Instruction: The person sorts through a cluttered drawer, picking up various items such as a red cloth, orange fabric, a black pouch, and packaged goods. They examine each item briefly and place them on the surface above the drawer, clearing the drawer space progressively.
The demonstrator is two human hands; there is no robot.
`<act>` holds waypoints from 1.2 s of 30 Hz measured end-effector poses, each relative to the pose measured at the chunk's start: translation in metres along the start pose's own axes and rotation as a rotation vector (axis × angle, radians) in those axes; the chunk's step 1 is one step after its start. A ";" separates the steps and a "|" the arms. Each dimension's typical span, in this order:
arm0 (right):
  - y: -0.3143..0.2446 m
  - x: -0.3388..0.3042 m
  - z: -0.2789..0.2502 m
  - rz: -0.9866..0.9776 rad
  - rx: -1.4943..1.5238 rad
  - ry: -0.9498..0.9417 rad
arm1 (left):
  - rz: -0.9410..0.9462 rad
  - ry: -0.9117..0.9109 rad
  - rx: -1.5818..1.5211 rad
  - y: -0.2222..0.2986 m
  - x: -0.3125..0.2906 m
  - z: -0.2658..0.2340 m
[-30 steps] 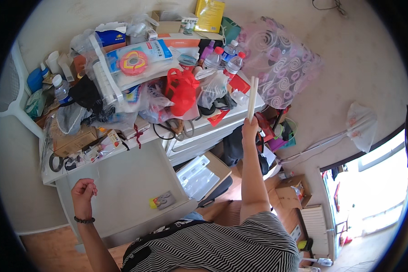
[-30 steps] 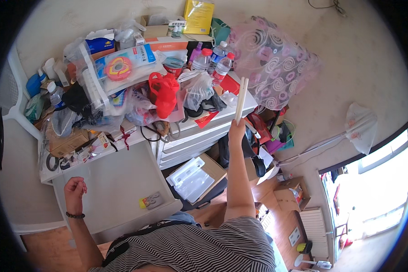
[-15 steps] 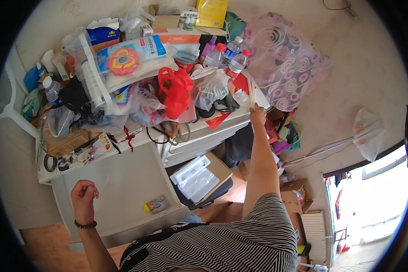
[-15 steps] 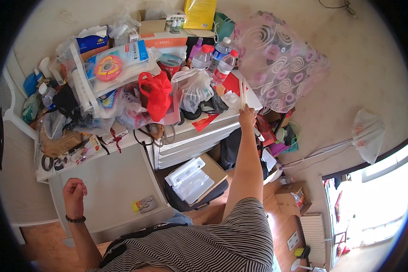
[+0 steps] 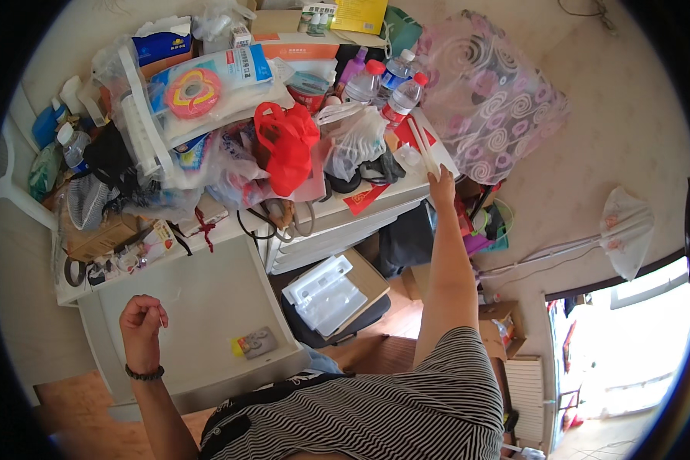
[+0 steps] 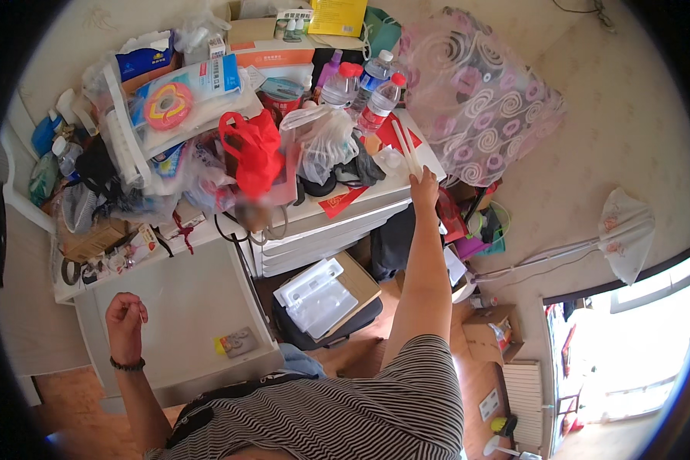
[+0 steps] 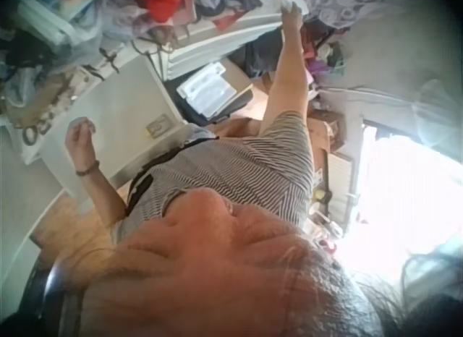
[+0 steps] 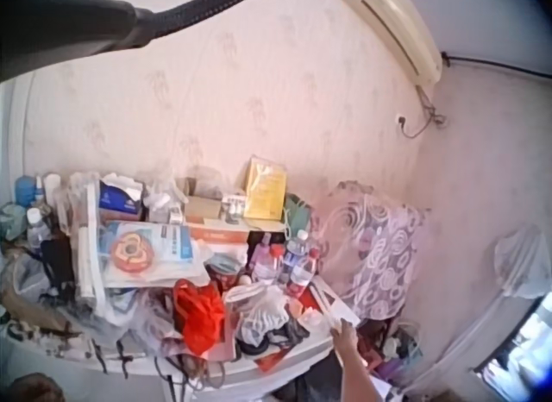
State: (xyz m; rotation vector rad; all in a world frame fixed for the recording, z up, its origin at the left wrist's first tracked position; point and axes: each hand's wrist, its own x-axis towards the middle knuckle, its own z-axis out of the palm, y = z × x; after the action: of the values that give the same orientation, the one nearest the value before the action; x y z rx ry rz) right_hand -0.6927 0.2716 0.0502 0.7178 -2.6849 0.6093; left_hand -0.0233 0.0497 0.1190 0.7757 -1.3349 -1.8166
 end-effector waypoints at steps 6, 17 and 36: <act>0.013 0.000 0.002 -0.058 0.032 0.022 | -0.026 -0.012 -0.012 -0.005 0.002 -0.002; 0.038 0.005 0.011 -0.020 0.087 0.070 | 0.002 0.002 -0.020 -0.006 0.004 0.005; 0.053 -0.008 0.009 -0.109 0.245 0.057 | -0.028 -0.028 0.033 -0.001 0.012 0.011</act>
State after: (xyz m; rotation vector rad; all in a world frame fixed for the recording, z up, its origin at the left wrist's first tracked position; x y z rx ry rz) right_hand -0.7153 0.3122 0.0228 0.8878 -2.5252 0.9260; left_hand -0.0389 0.0450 0.1210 0.7927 -1.3818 -1.8376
